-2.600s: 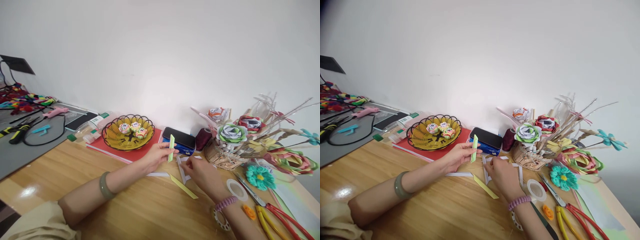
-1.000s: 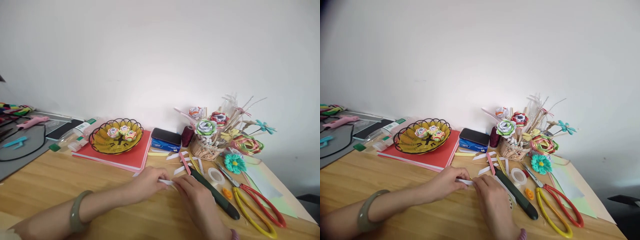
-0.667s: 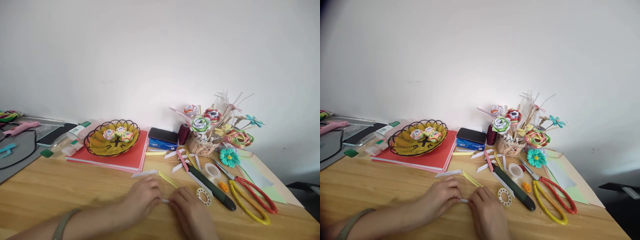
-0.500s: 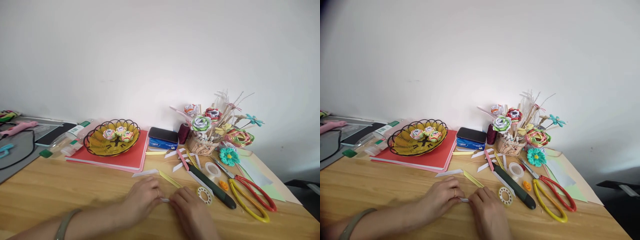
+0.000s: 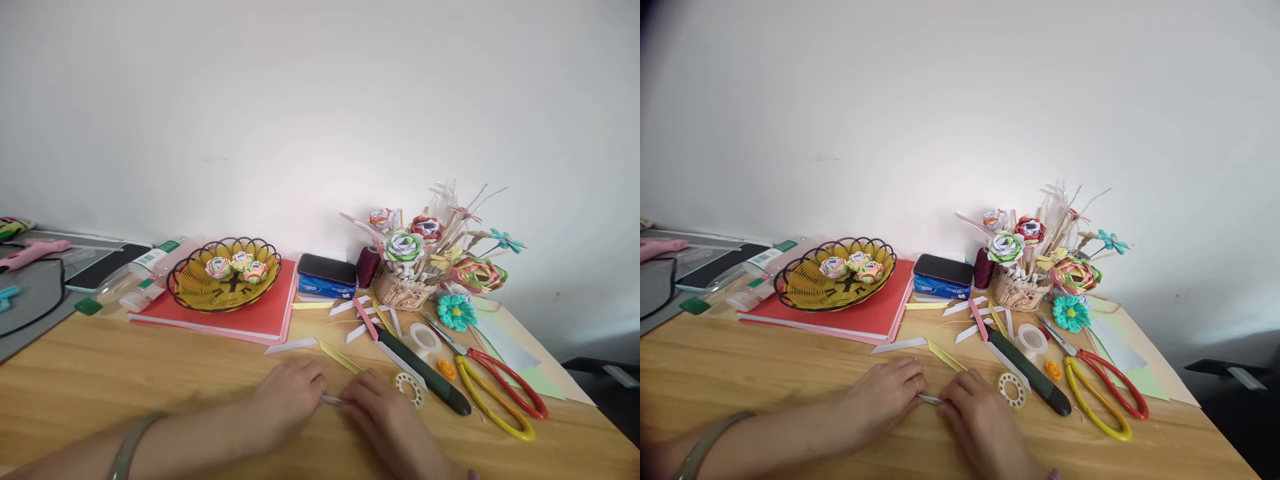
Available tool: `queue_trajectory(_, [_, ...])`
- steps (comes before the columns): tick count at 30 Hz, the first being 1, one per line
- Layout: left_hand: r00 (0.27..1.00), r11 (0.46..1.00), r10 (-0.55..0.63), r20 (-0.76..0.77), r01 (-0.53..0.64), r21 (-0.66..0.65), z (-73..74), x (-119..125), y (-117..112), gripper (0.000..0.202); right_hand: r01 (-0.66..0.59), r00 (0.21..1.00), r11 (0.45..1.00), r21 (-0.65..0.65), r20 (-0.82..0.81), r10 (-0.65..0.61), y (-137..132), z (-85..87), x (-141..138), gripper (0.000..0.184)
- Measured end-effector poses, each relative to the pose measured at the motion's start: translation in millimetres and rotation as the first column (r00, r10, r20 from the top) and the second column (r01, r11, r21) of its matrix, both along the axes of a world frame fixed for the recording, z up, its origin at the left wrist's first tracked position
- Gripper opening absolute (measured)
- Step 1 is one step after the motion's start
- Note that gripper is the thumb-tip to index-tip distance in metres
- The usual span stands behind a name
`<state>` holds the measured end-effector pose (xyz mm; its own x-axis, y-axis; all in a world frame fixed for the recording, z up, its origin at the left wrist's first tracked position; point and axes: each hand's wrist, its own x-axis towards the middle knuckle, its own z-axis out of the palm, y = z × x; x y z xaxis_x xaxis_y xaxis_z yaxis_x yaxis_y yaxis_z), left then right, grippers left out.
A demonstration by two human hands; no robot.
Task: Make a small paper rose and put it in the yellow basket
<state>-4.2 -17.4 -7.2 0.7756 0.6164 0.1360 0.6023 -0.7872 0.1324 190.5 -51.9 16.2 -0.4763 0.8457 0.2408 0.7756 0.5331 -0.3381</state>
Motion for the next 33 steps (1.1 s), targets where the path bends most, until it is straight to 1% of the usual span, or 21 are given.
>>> queue_trajectory(1, [1.000,1.000,0.000,-0.009,0.000,-0.010,0.8,0,1,0.013,0.039,0.999,0.999,-0.011,0.030,-0.038,5,8.5,8,0.018])
queue_trajectory(2, [1.000,1.000,-0.004,-0.012,0.003,-0.020,1.8,0,1,0.013,0.179,0.980,0.984,0.022,0.081,-0.180,12,17.7,18,0.020])
queue_trajectory(3, [1.000,1.000,-0.009,-0.007,0.009,-0.028,2.9,0,2,0.013,0.363,0.916,0.924,0.117,0.138,-0.377,21,26.7,29,0.021])
queue_trajectory(4, [1.000,0.999,-0.013,-0.002,0.013,-0.031,4.1,1,2,0.014,0.470,0.856,0.865,0.178,0.148,-0.495,31,34.8,40,0.023])
queue_trajectory(6, [1.000,0.999,-0.019,-0.008,0.019,-0.032,6.1,1,3,0.014,0.594,0.749,0.758,0.268,0.159,-0.643,54,45.6,59,0.030])
queue_trajectory(7, [1.000,0.999,-0.018,-0.023,0.017,-0.032,6.8,2,3,0.013,0.618,0.712,0.727,0.300,0.178,-0.679,65,47.8,66,0.030])
queue_trajectory(12, [0.994,1.000,-0.013,-0.112,0.011,-0.016,6.3,6,3,0.009,0.595,0.648,0.703,0.390,0.284,-0.707,98,40.8,73,0.021])
queue_trajectory(15, [0.992,1.000,-0.020,-0.122,0.021,0.011,3.0,6,3,0.009,0.571,0.631,0.654,0.497,0.244,-0.737,100,37.0,71,0.024])
queue_trajectory(17, [0.993,0.999,-0.020,-0.113,0.024,0.031,-0.2,6,3,0.009,0.531,0.648,0.624,0.573,0.200,-0.735,96,38.0,71,0.029])
queue_trajectory(20, [0.995,0.998,-0.016,-0.094,0.021,0.053,-4.9,6,4,0.010,0.439,0.718,0.616,0.654,0.157,-0.678,85,50.9,70,0.032])
queue_trajectory(22, [0.995,0.998,-0.019,-0.100,0.025,0.061,-6.4,6,4,0.010,0.400,0.757,0.592,0.699,0.112,-0.644,74,72.8,68,0.027])
queue_trajectory(23, [0.994,0.998,-0.021,-0.105,0.027,0.061,-6.3,6,4,0.009,0.417,0.754,0.548,0.725,0.060,-0.654,68,88.2,68,0.027])
queue_trajectory(24, [0.994,0.998,-0.020,-0.106,0.026,0.056,-5.4,6,4,0.009,0.463,0.735,0.467,0.754,-0.031,-0.677,63,105.8,67,0.030])
queue_trajectory(25, [0.994,0.999,-0.020,-0.105,0.025,0.044,-3.9,5,4,0.010,0.575,0.679,0.321,0.752,-0.220,-0.701,60,124.7,68,0.030])
queue_trajectory(26, [0.994,0.999,-0.019,-0.105,0.022,0.026,-1.8,5,4,0.011,0.667,0.628,0.254,0.701,-0.344,-0.698,60,143.3,69,0.030])
queue_trajectory(27, [0.994,1.000,-0.020,-0.106,0.020,0.003,0.7,5,3,0.011,0.738,0.597,0.277,0.615,-0.406,-0.692,61,160.3,72,0.028])
queue_trajectory(28, [0.993,1.000,-0.024,-0.112,0.021,-0.021,3.2,5,3,0.012,0.779,0.597,0.385,0.495,-0.397,-0.697,66,174.6,75,0.030])
queue_trajectory(29, [0.993,0.999,-0.025,-0.118,0.020,-0.042,5.5,5,2,0.012,0.769,0.624,0.473,0.430,-0.341,-0.703,73,185.3,79,0.032])
queue_trajectory(31, [0.991,0.997,-0.022,-0.136,0.012,-0.070,9.0,6,2,0.013,0.721,0.688,0.607,0.334,-0.239,-0.686,90,195.9,88,0.035])
queue_trajectory(32, [0.989,0.997,-0.018,-0.147,0.007,-0.078,10.1,6,2,0.014,0.698,0.713,0.656,0.286,-0.196,-0.673,100,196.7,92,0.033])
queue_trajectory(33, [0.987,0.996,-0.014,-0.160,0.000,-0.084,10.6,6,1,0.015,0.686,0.726,0.683,0.252,-0.174,-0.666,108,195.7,96,0.032])
